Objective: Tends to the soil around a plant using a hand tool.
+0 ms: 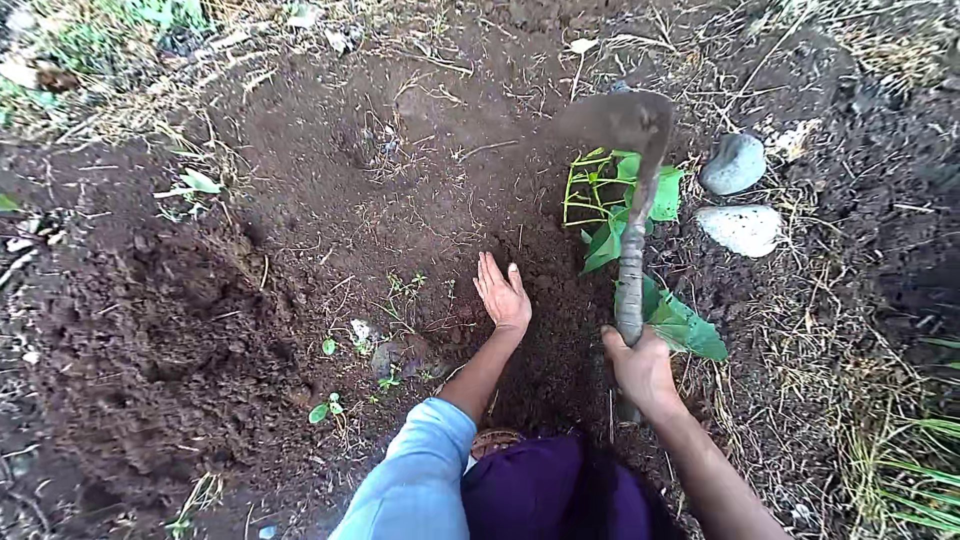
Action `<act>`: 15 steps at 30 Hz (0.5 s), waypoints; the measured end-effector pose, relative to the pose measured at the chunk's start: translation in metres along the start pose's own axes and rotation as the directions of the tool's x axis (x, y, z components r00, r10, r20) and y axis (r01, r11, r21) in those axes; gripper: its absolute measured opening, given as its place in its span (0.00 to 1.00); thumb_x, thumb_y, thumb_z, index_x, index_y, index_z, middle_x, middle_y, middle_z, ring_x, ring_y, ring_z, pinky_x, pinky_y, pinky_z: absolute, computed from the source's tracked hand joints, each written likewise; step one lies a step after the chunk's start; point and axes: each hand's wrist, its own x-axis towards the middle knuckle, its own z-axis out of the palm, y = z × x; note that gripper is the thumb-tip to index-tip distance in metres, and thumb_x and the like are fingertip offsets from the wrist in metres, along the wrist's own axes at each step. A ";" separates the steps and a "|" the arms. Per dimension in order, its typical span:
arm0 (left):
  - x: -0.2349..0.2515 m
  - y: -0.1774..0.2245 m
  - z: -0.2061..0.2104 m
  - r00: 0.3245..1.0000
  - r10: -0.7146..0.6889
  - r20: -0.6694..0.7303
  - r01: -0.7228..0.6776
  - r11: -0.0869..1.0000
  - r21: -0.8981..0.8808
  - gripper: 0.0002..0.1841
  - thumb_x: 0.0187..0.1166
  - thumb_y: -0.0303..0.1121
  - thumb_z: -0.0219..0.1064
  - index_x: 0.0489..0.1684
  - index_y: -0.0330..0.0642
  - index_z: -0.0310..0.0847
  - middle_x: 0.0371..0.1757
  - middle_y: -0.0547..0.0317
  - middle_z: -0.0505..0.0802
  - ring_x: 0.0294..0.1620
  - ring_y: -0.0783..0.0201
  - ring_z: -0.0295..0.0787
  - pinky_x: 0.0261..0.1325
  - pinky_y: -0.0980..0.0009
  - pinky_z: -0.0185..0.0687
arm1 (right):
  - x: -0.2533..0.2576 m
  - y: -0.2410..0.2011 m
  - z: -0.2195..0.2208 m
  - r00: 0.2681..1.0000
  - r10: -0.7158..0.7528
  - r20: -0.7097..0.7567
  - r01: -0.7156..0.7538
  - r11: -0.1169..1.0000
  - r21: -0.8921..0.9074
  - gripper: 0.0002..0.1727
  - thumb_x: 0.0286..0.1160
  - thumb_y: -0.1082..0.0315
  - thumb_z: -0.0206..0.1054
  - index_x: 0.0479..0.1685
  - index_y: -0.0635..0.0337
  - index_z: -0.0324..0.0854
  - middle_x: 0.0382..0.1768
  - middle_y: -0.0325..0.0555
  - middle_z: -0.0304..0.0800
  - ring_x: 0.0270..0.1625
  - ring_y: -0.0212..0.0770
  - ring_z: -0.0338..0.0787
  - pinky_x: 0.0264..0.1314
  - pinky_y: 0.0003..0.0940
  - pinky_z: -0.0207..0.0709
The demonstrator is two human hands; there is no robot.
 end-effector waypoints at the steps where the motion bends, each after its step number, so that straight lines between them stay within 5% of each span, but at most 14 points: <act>1: 0.002 -0.002 0.004 1.000 0.013 -0.019 -0.013 1.000 0.007 0.33 0.96 0.44 0.40 0.94 0.30 0.46 0.96 0.38 0.55 0.96 0.44 0.49 0.96 0.45 0.36 | 0.003 0.012 0.002 0.994 0.056 0.096 -0.051 0.997 -0.052 0.22 0.87 0.55 0.64 0.60 0.69 0.76 0.37 0.55 0.84 0.36 0.49 0.86 0.45 0.51 0.79; 4: 0.007 -0.011 0.015 0.998 -0.030 -0.048 0.030 1.000 -0.009 0.32 0.96 0.44 0.38 0.94 0.32 0.48 0.95 0.40 0.57 0.96 0.45 0.51 0.96 0.46 0.39 | -0.007 0.066 -0.022 0.955 0.172 0.243 -0.129 0.974 -0.186 0.19 0.85 0.57 0.65 0.53 0.67 0.78 0.31 0.52 0.82 0.28 0.45 0.83 0.35 0.47 0.80; 7: -0.006 -0.020 0.027 0.997 -0.025 -0.079 0.019 0.997 -0.080 0.31 0.96 0.41 0.41 0.93 0.32 0.50 0.95 0.38 0.58 0.95 0.45 0.54 0.96 0.52 0.45 | -0.031 0.082 -0.056 0.972 0.166 0.164 -0.121 0.960 -0.254 0.16 0.82 0.59 0.70 0.51 0.66 0.81 0.30 0.54 0.83 0.31 0.50 0.84 0.37 0.54 0.77; 13: -0.012 -0.015 0.029 0.997 -0.028 -0.075 0.017 0.990 -0.140 0.32 0.95 0.41 0.42 0.95 0.33 0.45 0.95 0.40 0.58 0.94 0.45 0.56 0.95 0.54 0.48 | -0.031 -0.001 -0.054 0.986 -0.139 -0.089 0.126 0.983 -0.137 0.20 0.82 0.54 0.66 0.57 0.63 0.79 0.26 0.44 0.80 0.23 0.41 0.81 0.29 0.46 0.77; 15: -0.009 -0.015 0.024 0.998 -0.001 -0.065 -0.009 0.987 -0.159 0.32 0.95 0.42 0.40 0.96 0.35 0.44 0.96 0.42 0.54 0.96 0.47 0.52 0.95 0.53 0.46 | -0.014 -0.025 -0.035 0.986 -0.113 -0.126 0.107 0.993 -0.053 0.21 0.85 0.56 0.64 0.62 0.66 0.77 0.32 0.50 0.82 0.31 0.45 0.84 0.37 0.49 0.78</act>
